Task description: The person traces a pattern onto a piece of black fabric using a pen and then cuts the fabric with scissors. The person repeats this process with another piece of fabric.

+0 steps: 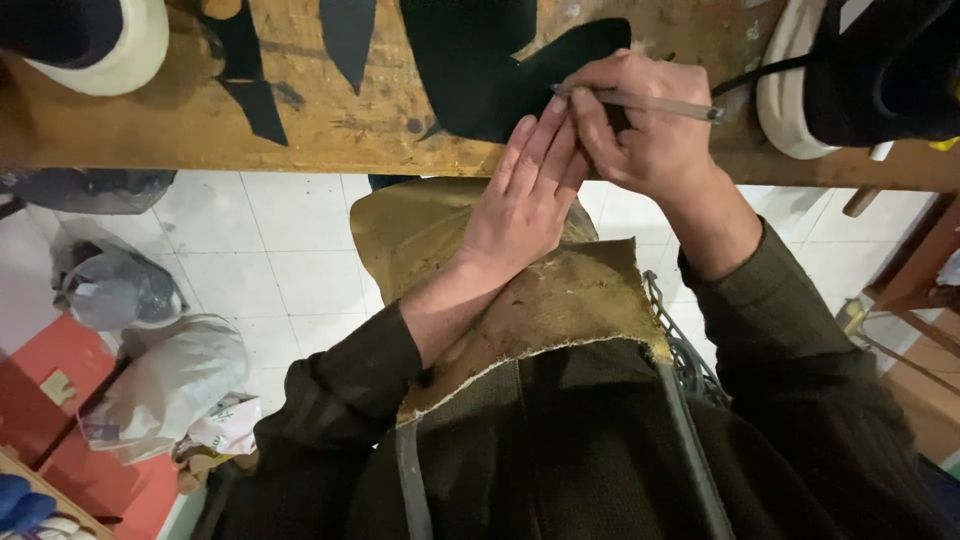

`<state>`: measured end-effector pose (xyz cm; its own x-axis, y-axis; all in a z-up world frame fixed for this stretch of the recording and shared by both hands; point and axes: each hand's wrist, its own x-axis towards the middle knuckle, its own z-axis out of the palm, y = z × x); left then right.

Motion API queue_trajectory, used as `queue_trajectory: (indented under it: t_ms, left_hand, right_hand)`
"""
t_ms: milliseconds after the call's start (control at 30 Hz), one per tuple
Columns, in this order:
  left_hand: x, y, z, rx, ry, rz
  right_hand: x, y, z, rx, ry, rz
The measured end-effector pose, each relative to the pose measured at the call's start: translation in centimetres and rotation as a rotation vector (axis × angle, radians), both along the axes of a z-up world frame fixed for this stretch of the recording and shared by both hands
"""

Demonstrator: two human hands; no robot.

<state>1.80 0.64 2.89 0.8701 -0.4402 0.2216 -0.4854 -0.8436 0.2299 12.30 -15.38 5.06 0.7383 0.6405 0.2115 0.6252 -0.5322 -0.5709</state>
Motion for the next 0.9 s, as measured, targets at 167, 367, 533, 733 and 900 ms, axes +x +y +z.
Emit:
queue_trajectory:
  t_ms: [167, 367, 533, 733, 900]
  left_hand:
    - [-0.5, -0.4, -1.2, -0.034, 0.051, -0.038]
    - [0.2, -0.1, 0.2, 0.081, 0.064, -0.032]
    - [-0.1, -0.5, -0.8, -0.055, 0.036, -0.024]
    - [0.3, -0.3, 0.3, 0.181, 0.087, -0.035]
    - [0.1, -0.3, 0.2, 0.114, 0.104, -0.040]
  right_hand:
    - [-0.1, 0.1, 0.0, -0.079, 0.005, 0.003]
    - [0.0, -0.8, 0.1, -0.034, 0.004, -0.048]
    - [0.0, -1.0, -0.6, -0.057, -0.040, -0.018]
    - [0.1, -2.2, -0.4, -0.068, 0.016, -0.056]
    - [0.2, -2.2, -0.7, -0.011, -0.081, -0.013]
